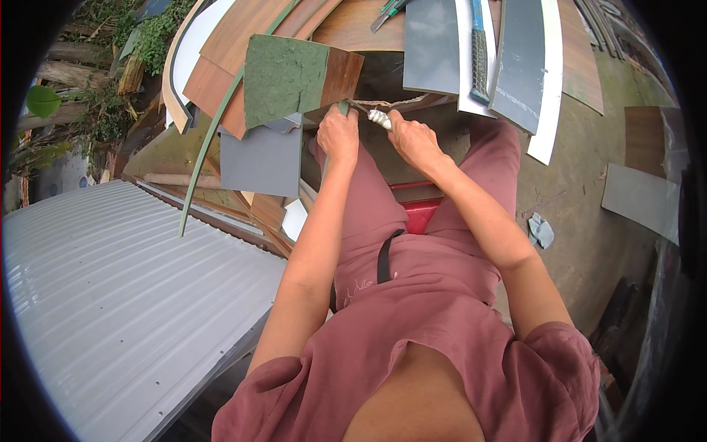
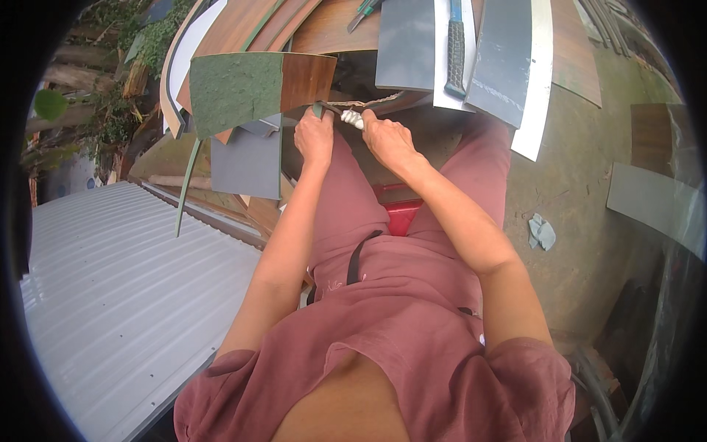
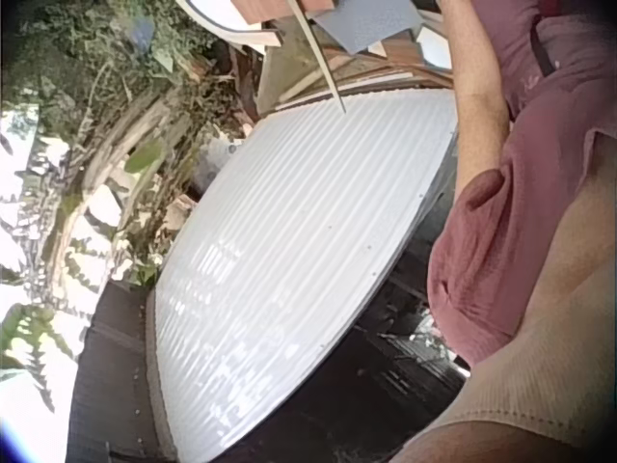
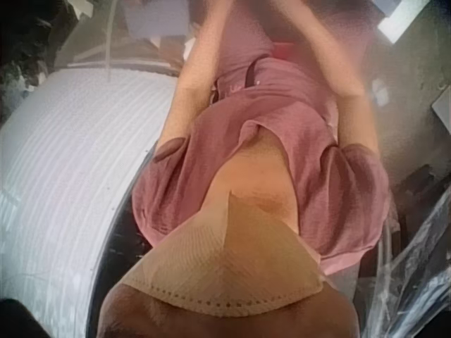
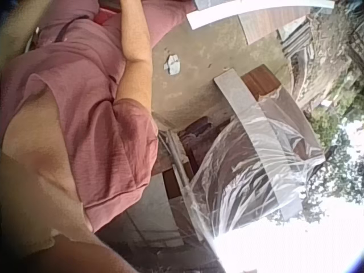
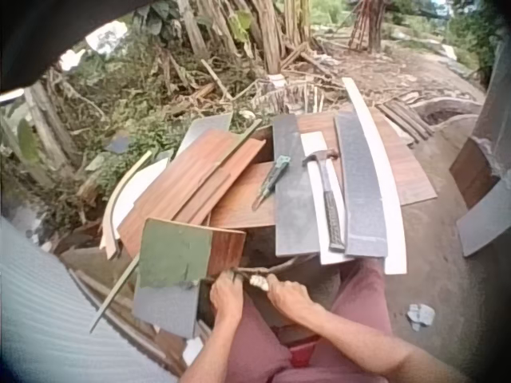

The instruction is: The person cuts a piece of wood laminate with a hand saw.

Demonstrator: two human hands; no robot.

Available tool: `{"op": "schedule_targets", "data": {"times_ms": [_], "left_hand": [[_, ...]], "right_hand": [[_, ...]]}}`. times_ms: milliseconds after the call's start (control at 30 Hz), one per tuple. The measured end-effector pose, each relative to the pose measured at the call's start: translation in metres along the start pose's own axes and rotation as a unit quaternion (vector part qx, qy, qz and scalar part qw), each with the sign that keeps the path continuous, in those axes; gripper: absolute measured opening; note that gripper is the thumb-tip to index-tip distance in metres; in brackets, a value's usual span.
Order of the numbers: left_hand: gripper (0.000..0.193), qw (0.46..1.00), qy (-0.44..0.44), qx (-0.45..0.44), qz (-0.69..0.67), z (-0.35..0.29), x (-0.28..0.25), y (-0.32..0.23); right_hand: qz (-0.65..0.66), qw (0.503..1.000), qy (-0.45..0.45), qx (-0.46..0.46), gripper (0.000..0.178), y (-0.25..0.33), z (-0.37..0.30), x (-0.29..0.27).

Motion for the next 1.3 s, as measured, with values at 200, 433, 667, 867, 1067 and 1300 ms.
{"op": "schedule_targets", "data": {"times_ms": [200,433,667,867,1067,1300], "left_hand": [[0.032,1.0,0.0,0.004,0.015,0.001,-0.002,-0.002],[0.033,1.0,-0.004,0.004,0.01,0.0,-0.001,-0.002],[0.033,1.0,0.009,-0.001,0.011,0.0,-0.003,0.002],[0.033,1.0,0.003,0.0,0.009,0.001,-0.004,-0.002],[0.032,1.0,0.012,0.003,0.004,-0.001,-0.002,-0.006],[0.032,1.0,0.003,-0.002,0.005,0.0,-0.002,0.002]], "right_hand": [[-0.011,1.0,0.009,0.027,0.015,-0.027,-0.044,-0.002],[0.003,1.0,-0.014,-0.012,0.013,0.012,0.008,-0.002],[0.007,1.0,-0.008,-0.002,0.014,-0.011,-0.017,0.004],[-0.006,1.0,-0.008,0.012,0.017,-0.024,-0.036,0.003],[0.012,1.0,-0.016,0.013,0.015,0.014,0.013,-0.001],[-0.004,1.0,-0.008,0.01,0.016,-0.016,-0.027,0.004]]}}
Point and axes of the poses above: each hand's wrist, its own z-axis towards the middle knuckle, its own x-axis out of the palm, y = z × x, the point moved 3 cm from there along z, towards the middle knuckle, and after that the axes turned 1 degree about x, right-handed, at the moved point
